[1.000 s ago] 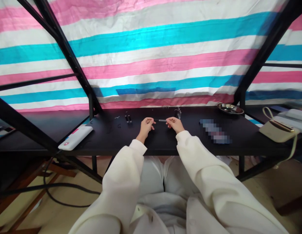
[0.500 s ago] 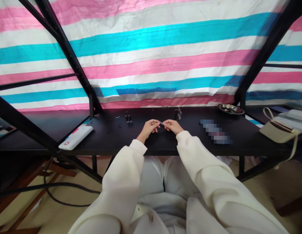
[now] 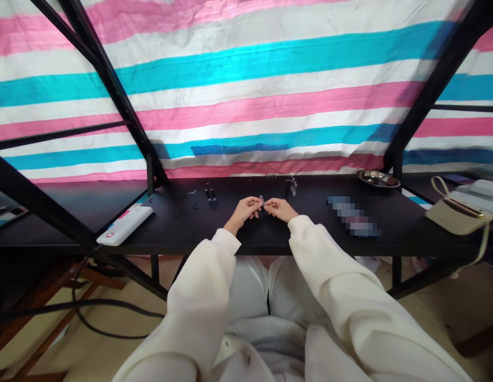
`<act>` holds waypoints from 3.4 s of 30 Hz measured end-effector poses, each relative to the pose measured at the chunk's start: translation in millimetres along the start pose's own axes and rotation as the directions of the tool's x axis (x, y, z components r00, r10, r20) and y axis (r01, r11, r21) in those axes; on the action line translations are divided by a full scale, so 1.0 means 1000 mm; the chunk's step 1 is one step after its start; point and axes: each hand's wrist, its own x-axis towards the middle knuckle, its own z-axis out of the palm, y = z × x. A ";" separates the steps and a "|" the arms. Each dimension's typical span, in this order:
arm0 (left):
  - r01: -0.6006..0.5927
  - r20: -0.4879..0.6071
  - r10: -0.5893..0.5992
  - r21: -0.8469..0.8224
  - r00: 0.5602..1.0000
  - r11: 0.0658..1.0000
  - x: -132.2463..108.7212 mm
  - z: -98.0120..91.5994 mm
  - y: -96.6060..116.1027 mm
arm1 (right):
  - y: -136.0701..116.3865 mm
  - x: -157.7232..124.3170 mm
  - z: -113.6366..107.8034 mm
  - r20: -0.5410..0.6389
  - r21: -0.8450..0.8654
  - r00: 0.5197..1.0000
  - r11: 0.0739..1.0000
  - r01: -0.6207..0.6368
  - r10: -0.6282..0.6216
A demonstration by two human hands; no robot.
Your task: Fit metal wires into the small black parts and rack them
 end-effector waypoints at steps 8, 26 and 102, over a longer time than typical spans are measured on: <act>0.020 0.025 -0.021 0.043 0.999 0.999 -0.002 0.002 0.002 | 0.007 0.002 0.003 0.070 -0.155 0.993 0.982 0.104 -0.094; 0.023 -0.047 -0.020 0.055 0.999 0.998 0.001 0.000 0.002 | 0.019 0.022 -0.066 -0.479 -0.673 0.877 0.629 -0.388 0.028; -0.010 -0.131 0.245 0.864 0.960 0.503 -0.026 -0.022 0.037 | 0.009 -0.005 -0.013 -0.134 -0.589 0.989 0.807 -0.035 -0.055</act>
